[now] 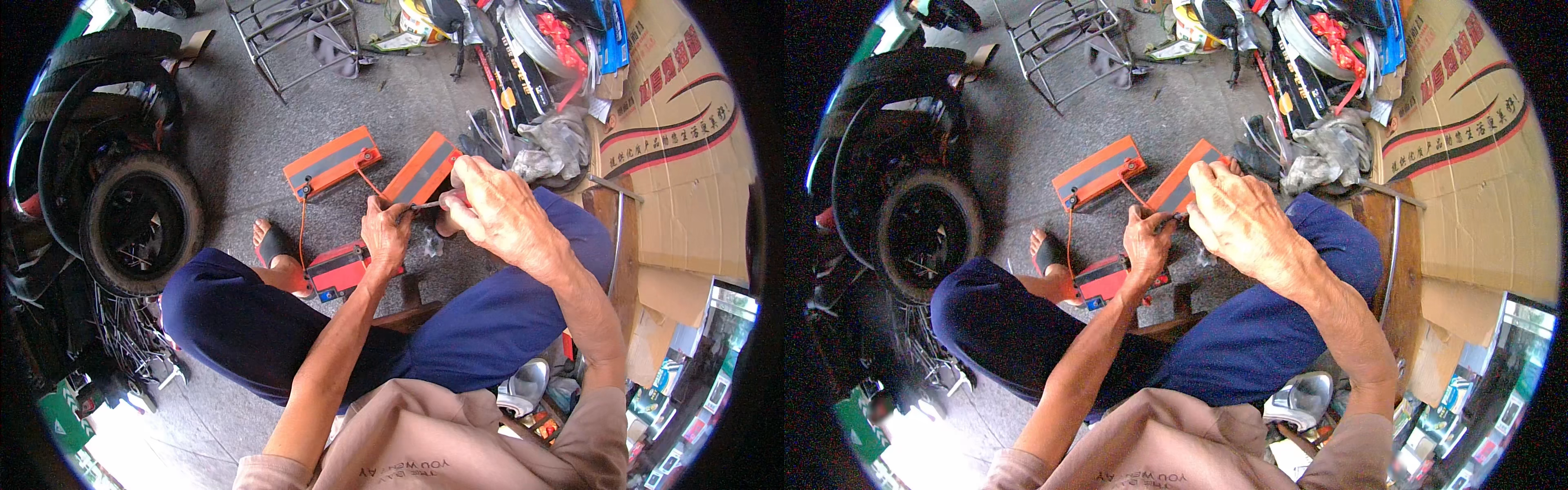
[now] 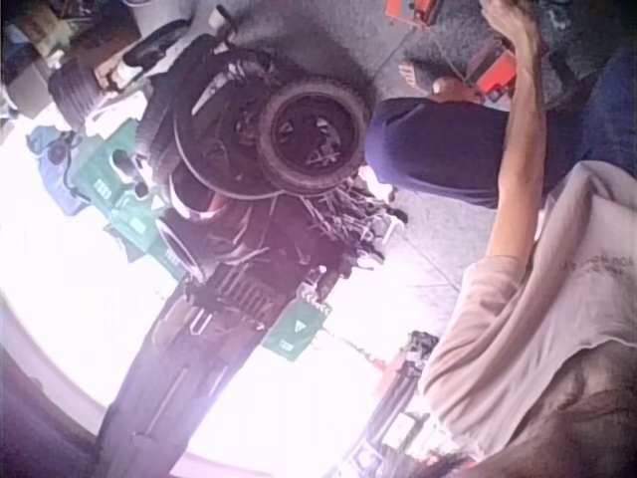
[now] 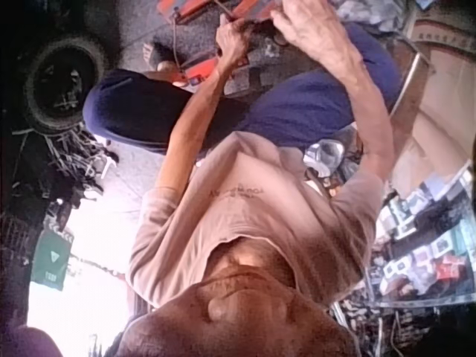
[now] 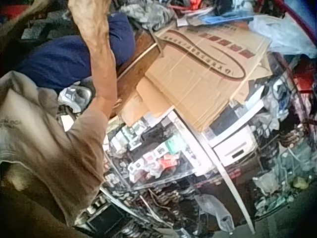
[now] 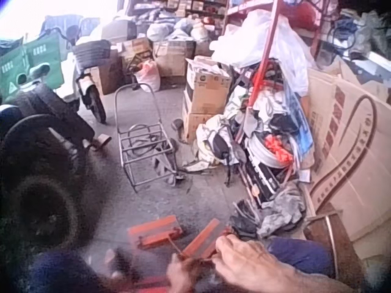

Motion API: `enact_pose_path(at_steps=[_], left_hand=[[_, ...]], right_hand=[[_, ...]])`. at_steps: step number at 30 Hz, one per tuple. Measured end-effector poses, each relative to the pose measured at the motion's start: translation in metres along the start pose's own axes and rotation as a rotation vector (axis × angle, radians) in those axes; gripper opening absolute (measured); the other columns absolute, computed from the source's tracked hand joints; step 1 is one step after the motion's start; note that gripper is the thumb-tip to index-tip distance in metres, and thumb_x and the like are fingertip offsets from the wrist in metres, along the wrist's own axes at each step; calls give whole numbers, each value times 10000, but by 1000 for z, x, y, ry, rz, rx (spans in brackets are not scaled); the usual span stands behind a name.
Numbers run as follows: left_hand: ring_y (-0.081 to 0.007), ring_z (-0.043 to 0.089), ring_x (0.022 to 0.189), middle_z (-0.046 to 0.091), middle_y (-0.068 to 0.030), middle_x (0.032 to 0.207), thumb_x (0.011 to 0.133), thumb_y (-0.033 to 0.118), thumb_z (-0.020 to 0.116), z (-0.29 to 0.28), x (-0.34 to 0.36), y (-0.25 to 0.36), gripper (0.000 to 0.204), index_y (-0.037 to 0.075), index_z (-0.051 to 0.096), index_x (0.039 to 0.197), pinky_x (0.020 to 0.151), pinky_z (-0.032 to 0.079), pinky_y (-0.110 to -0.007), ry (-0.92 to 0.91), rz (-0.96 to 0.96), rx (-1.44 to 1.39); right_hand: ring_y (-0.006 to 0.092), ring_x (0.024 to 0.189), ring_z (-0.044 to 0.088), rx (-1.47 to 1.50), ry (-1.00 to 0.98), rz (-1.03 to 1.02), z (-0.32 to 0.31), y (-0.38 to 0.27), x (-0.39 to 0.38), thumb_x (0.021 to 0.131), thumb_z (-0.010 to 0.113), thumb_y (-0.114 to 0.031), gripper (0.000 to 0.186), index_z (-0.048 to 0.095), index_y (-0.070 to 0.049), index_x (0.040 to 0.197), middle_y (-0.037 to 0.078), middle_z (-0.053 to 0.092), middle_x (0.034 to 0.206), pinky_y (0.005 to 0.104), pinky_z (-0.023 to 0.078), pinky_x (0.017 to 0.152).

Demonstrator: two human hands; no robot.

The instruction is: The person sits on a low stool in a cluttered workshop and uses a screwdriver to manipulate screws on several orange and red rectangular electronic devices. They connect wires between the devices and repeatedly tighten or loosen screws on the casing.

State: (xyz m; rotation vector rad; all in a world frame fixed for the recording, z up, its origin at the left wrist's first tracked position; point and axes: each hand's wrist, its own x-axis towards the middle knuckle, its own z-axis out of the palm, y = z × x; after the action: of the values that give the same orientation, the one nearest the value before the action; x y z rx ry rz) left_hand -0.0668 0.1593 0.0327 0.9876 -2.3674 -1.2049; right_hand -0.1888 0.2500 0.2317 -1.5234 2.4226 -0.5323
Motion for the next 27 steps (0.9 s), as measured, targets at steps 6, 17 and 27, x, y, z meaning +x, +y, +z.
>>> enact_pose_path(at_steps=[6,17,27], left_hand=[[-291,575,847,550,-91,836,749,112,708,9,3,-6,136,98,747,878,720,420,-401,-10,137,27],[-314,604,793,585,-104,855,751,103,683,8,5,-5,125,86,745,858,718,470,-428,-61,53,-60],[-338,622,758,601,-129,877,755,166,673,8,7,-7,168,67,742,871,724,498,-442,-53,60,-9]], right_hand=[[393,784,597,-16,-14,10,-2,4,-4,859,622,-156,226,491,-3,961,192,558,850,464,479,683],[381,804,626,18,48,68,-10,8,-3,836,657,-155,228,519,9,913,195,597,849,434,497,703],[371,801,635,46,22,87,-7,6,-3,846,657,-151,229,517,11,926,195,601,851,430,503,696]])
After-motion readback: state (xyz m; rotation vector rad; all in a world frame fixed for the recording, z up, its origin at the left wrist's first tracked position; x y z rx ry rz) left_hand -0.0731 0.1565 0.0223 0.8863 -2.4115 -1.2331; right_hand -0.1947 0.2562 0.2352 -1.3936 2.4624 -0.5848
